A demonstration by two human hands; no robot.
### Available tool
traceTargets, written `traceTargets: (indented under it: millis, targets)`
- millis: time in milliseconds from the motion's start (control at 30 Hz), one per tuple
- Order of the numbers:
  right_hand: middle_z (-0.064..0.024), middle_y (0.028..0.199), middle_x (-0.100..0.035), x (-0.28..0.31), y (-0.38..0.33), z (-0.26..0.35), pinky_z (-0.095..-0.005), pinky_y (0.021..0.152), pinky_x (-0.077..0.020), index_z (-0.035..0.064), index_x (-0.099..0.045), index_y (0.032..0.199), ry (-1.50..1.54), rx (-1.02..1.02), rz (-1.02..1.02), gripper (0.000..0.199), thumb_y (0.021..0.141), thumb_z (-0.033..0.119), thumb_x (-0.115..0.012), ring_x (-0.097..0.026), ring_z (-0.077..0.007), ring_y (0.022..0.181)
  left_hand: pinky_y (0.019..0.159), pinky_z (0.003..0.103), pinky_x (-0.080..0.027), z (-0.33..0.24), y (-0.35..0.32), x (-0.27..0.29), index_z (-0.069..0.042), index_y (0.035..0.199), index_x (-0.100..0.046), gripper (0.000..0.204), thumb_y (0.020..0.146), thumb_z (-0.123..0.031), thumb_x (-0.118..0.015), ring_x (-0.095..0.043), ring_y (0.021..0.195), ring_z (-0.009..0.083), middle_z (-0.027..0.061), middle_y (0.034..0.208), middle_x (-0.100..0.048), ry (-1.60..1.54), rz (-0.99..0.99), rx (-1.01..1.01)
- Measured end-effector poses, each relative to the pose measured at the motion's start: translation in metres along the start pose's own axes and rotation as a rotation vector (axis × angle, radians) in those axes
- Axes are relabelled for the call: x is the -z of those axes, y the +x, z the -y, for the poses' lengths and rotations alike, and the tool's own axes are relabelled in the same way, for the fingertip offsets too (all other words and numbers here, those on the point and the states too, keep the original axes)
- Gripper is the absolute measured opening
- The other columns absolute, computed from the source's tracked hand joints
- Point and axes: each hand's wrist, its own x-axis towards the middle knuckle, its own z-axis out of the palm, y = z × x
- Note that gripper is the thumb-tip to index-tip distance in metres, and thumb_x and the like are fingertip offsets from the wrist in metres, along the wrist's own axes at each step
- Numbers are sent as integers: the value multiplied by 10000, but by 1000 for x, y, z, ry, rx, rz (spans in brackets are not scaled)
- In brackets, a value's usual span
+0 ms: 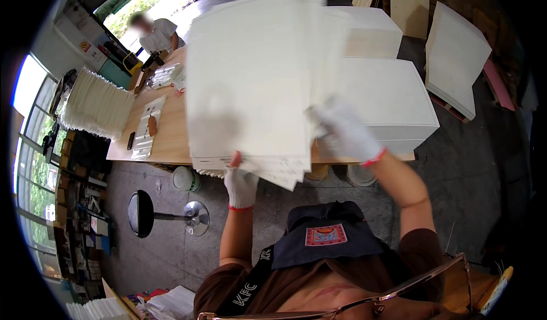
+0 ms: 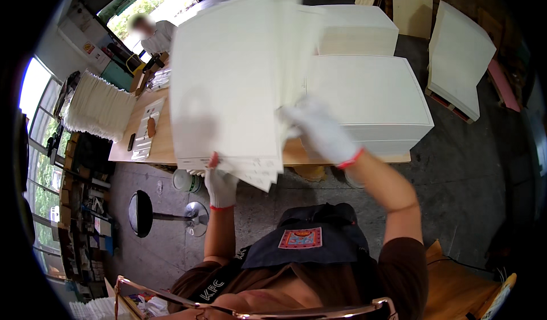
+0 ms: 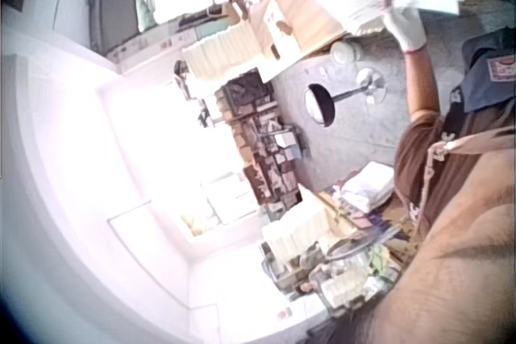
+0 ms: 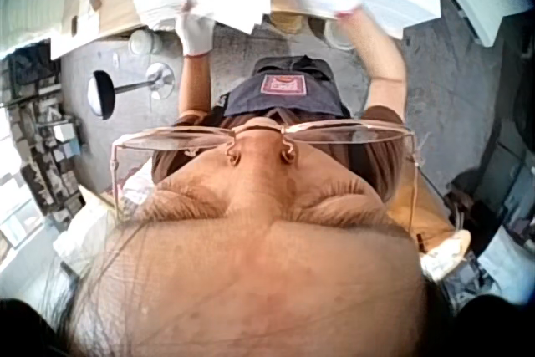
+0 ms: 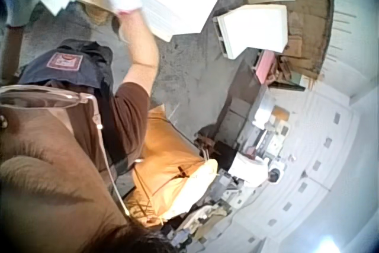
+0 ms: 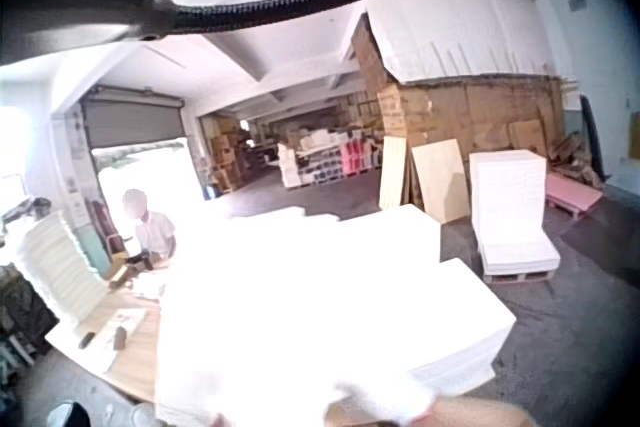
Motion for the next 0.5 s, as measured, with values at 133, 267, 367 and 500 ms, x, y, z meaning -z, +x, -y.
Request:
traceTargets:
  millis: [133,267,367,500]
  targets:
    - [-80,961,-631,-111,72,-50,-287,617,-492,-58,-608,1190,267,169,-14,625,883,475,-714,-592,-118,774,894,330,-540,-29,62,25,-38,1155,-632,228,943,-107,-683,-633,1036,185,63,1143,-650,-271,224,-223]
    - [-107,941,-631,-141,140,-108,-309,571,-477,-94,-597,1188,273,-148,-85,687,856,490,-742,-573,-124,743,882,354,-541,-14,117,61,-38,1156,-625,223,952,-113,-674,-632,1033,208,56,1124,-655,-208,-222,-109]
    - [-96,846,-628,-150,163,-127,-321,543,-475,-117,-592,1164,302,-164,-37,692,864,490,-735,-553,-141,650,1014,504,-464,4,124,87,-49,1243,-565,340,946,-158,-689,-590,1163,292,82,1230,-617,-197,-284,44]
    - [-95,870,-644,-146,160,-131,-316,564,-487,-99,-595,1183,351,-255,-14,647,878,454,-741,-560,-144,650,1050,515,-451,7,124,91,-61,1297,-531,388,952,-156,-681,-571,1233,318,101,1294,-599,-194,-243,26]
